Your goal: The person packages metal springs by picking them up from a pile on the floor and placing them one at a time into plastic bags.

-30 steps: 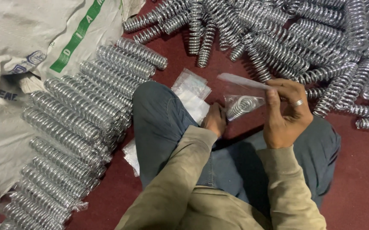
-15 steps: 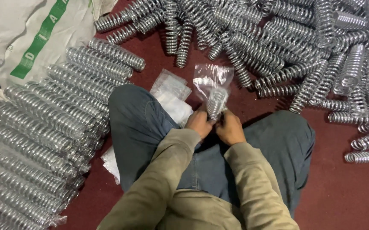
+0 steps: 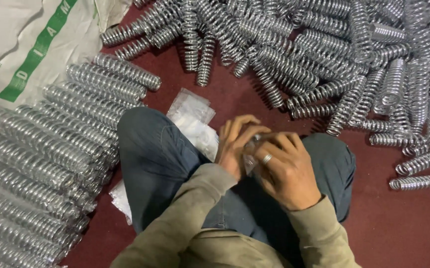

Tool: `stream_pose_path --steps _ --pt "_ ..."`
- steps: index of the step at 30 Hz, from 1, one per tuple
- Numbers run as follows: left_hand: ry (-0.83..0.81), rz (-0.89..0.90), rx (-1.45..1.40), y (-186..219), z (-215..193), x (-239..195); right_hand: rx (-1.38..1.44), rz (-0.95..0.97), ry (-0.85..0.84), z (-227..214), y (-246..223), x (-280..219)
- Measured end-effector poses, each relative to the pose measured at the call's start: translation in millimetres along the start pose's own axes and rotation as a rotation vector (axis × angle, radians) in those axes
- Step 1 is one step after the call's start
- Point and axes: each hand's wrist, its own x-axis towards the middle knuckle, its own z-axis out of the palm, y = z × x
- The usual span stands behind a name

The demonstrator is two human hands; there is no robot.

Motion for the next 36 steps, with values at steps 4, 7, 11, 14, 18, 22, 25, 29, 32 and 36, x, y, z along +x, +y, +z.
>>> stream_pose_path --steps 4,7,11,14,18,22,25,29,32,36 --pt "-0.134 -0.138 -0.485 5 20 16 0.155 0.219 0.078 -19 -20 2" --pt "-0.130 -0.046 -0.403 19 36 3 0.283 0.420 0.093 -11 5 -12" --pt "-0.128 0.013 -0.217 14 61 -18 0.317 0.754 -0.339 19 42 -16" --pt "-0.281 -0.150 -0.087 -8 43 -14 0.403 0.737 -0.332 25 48 -3" --pt "-0.549 -0.107 0.188 -49 -9 -1 0.580 0.643 -0.152 26 21 2" --pt "-0.254 0.156 0.338 -60 -105 52 0.859 0.759 0.033 14 -3 -11" --pt "-0.093 0.158 0.560 -97 -176 71 0.782 0.877 0.047 11 5 -32" --pt "-0.265 -0.103 0.914 -150 -245 56 0.703 1.142 -0.013 16 14 -54" --pt "-0.765 -0.973 0.858 -129 -244 60 0.764 1.207 -0.026 21 19 -62" --pt "-0.592 -0.921 0.825 -141 -244 60 0.770 1.165 -0.032 13 31 -53"
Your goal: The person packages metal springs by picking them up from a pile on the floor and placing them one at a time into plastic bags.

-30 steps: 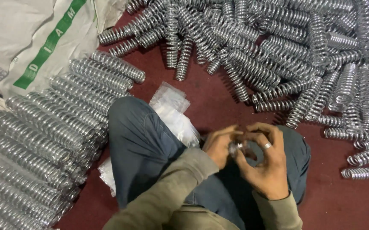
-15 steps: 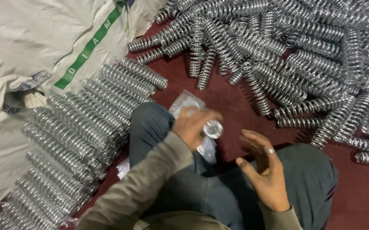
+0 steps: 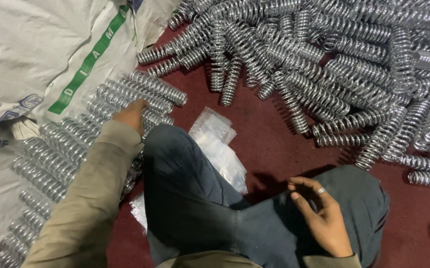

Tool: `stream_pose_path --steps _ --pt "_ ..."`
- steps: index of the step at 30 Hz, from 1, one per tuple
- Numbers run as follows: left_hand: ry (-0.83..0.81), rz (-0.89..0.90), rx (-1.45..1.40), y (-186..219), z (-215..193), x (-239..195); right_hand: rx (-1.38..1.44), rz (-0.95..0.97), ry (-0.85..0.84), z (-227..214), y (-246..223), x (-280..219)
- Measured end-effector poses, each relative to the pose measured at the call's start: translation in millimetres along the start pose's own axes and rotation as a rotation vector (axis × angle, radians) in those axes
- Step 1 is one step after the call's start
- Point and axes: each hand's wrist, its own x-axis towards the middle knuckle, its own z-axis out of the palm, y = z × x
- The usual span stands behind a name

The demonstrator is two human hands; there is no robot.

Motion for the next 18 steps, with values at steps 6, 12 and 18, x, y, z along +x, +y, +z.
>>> stream_pose_path --steps 6,12,18 --pt "0.253 0.078 0.050 1 4 47 -0.286 -0.258 -0.081 -20 -27 58" --pt "0.301 0.196 0.089 -32 65 113 -0.297 -0.221 -0.032 2 -50 99" --pt "0.478 0.493 0.125 -41 87 127 -0.146 0.079 -0.099 33 -3 98"
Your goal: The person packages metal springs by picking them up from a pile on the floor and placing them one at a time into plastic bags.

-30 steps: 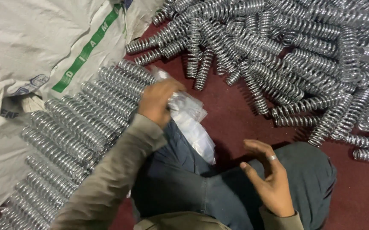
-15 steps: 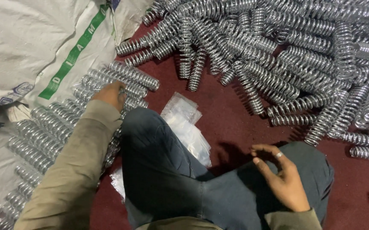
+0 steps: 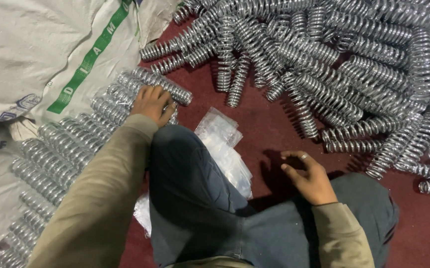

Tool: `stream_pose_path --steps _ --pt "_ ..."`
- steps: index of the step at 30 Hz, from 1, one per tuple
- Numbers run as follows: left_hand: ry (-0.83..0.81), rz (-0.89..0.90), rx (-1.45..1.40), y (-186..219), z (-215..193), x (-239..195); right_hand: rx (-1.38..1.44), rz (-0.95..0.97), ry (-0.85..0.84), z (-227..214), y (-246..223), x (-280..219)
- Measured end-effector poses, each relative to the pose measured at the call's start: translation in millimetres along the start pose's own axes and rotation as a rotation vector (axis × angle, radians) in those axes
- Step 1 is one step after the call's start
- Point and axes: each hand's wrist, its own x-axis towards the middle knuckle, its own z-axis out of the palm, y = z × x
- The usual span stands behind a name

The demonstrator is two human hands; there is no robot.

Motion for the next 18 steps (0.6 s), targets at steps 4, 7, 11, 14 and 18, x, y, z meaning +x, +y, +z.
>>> stream_pose_path --steps 4,7,11,14,18 --pt "0.111 0.147 -0.076 -5 1 2 -0.263 -0.258 0.078 -11 15 24" --pt "0.141 0.165 -0.154 -12 3 2 -0.371 -0.469 0.198 -26 15 52" --pt "0.322 0.050 -0.120 -11 -23 -8 -0.549 -0.472 0.317 -38 35 100" --pt "0.547 -0.347 0.038 -56 -26 -21 -0.594 -0.560 0.330 -34 56 127" --pt "0.318 -0.494 0.105 -50 -26 -23 -0.600 -0.528 0.381 -6 41 119"
